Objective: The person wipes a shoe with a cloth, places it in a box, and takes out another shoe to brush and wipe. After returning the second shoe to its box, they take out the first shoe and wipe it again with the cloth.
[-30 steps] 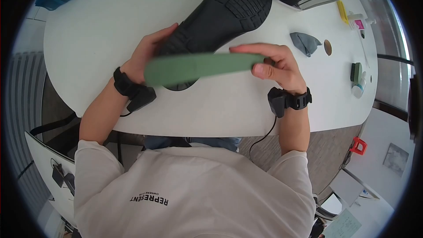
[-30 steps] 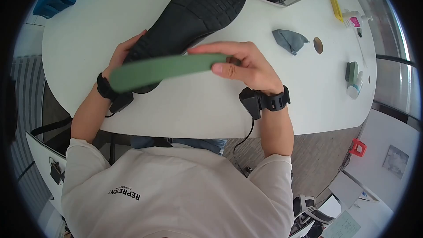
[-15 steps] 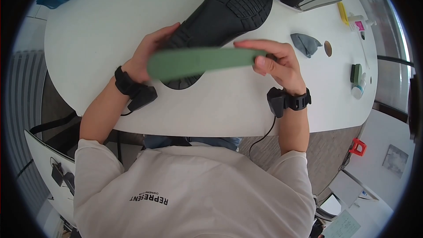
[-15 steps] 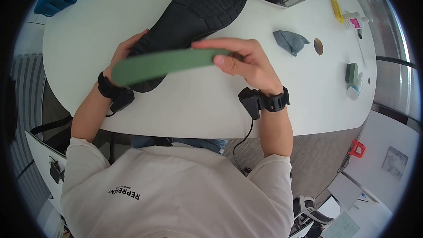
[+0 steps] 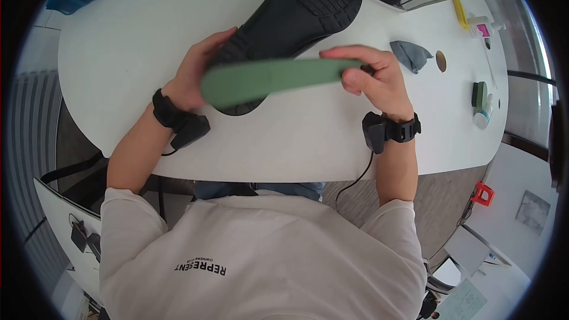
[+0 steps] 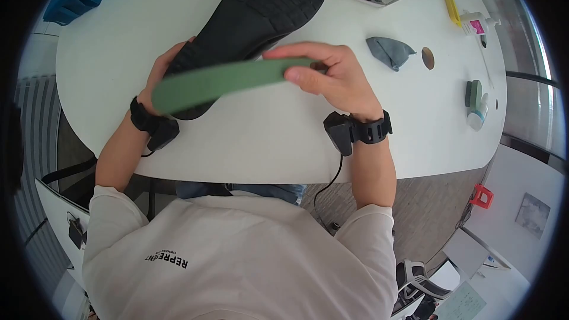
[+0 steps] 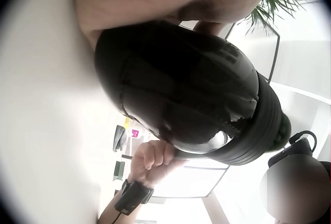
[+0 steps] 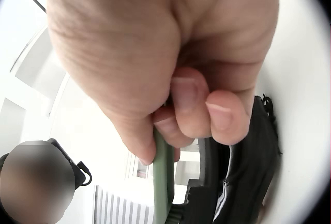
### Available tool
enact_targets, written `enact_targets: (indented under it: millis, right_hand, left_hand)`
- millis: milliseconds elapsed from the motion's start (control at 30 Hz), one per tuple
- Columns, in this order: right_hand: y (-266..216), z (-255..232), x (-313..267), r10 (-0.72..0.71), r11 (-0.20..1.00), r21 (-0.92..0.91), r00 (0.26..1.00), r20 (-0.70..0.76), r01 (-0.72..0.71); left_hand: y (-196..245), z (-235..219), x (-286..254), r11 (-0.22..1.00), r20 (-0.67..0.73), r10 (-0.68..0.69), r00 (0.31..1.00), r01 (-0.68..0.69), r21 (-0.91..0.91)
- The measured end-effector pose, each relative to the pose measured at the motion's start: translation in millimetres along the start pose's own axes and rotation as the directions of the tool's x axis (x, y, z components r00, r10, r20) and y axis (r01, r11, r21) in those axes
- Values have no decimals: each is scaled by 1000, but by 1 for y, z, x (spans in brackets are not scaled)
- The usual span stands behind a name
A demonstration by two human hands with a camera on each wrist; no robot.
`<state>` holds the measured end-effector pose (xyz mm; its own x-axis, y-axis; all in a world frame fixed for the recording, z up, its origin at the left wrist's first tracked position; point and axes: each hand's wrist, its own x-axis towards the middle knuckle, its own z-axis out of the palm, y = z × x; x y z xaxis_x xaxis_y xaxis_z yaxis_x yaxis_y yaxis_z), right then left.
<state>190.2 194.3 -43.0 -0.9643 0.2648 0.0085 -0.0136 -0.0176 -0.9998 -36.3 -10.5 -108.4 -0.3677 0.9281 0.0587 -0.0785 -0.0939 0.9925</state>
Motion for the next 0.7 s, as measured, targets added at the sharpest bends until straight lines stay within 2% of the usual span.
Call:
enact_targets:
  millis: [33, 67, 100, 133, 167, 233, 267, 300, 333, 367, 400, 433, 500, 533, 567, 633, 667, 700]
  right_hand:
    - [1, 0, 2, -18, 1000, 14, 999, -26, 18]
    - [1, 0, 3, -19, 1000, 14, 999, -25, 19]
    - [2, -1, 3, 7, 999, 44, 999, -35, -5]
    - [1, 0, 2, 33, 997, 74, 998, -45, -30]
    - [0, -1, 0, 33, 997, 73, 998, -48, -29]
    - [-3, -3, -2, -42, 997, -73, 999, -17, 41]
    - [-3, -3, 2, -47, 996, -73, 999, -11, 46]
    - [-2, -2, 4, -16, 1000, -18, 996, -84, 14]
    - [0, -1, 3, 26, 999, 42, 987, -159, -20]
    - [1, -3, 1, 35, 999, 46, 986, -166, -28]
    - [2, -6, 1, 39, 998, 45, 992, -123, -33]
    - [1, -8, 2, 36, 999, 41, 996, -76, -33]
    - [-1, -4, 1, 3, 1000, 24, 999, -43, -2]
    - [-2, -2, 2, 13, 1000, 25, 997, -82, -11]
    - [-2, 0, 2, 24, 999, 27, 992, -125, -21]
    - [2, -2, 3, 17, 999, 42, 985, -171, -10]
    - [2, -5, 2, 20, 999, 53, 994, -109, -14]
    - [2, -7, 1, 22, 998, 63, 999, -44, -19]
  left_hand:
    - [5, -1, 1, 932, 88, -121, 989, 144, -332]
    - [10, -3, 4, 741, 211, -198, 957, 287, -607]
    - [13, -4, 7, 452, 351, -222, 910, 415, -790]
    - [9, -5, 9, 333, 385, -224, 895, 442, -833]
    - [11, -4, 12, 333, 388, -223, 895, 443, -832]
    - [18, -2, 17, 324, 497, -199, 844, 536, -780]
    - [10, -5, 17, 323, 509, -136, 850, 524, -788]
    - [12, -6, 16, 325, 507, -137, 851, 522, -789]
    - [13, -5, 14, 361, 454, -199, 868, 496, -790]
    - [15, -3, 11, 393, 402, -260, 878, 476, -787]
    - [20, 1, 9, 431, 373, -247, 895, 446, -785]
    - [18, 1, 11, 428, 375, -246, 894, 448, -785]
    - [15, -4, 17, 323, 498, -242, 832, 554, -768]
    - [13, -4, 16, 345, 480, -185, 857, 514, -785]
    - [15, -4, 14, 346, 479, -187, 858, 514, -785]
    - [19, -2, 11, 375, 400, -299, 866, 492, -786]
    - [15, -3, 9, 428, 396, -206, 895, 447, -786]
    - [15, -3, 11, 426, 399, -207, 893, 450, -785]
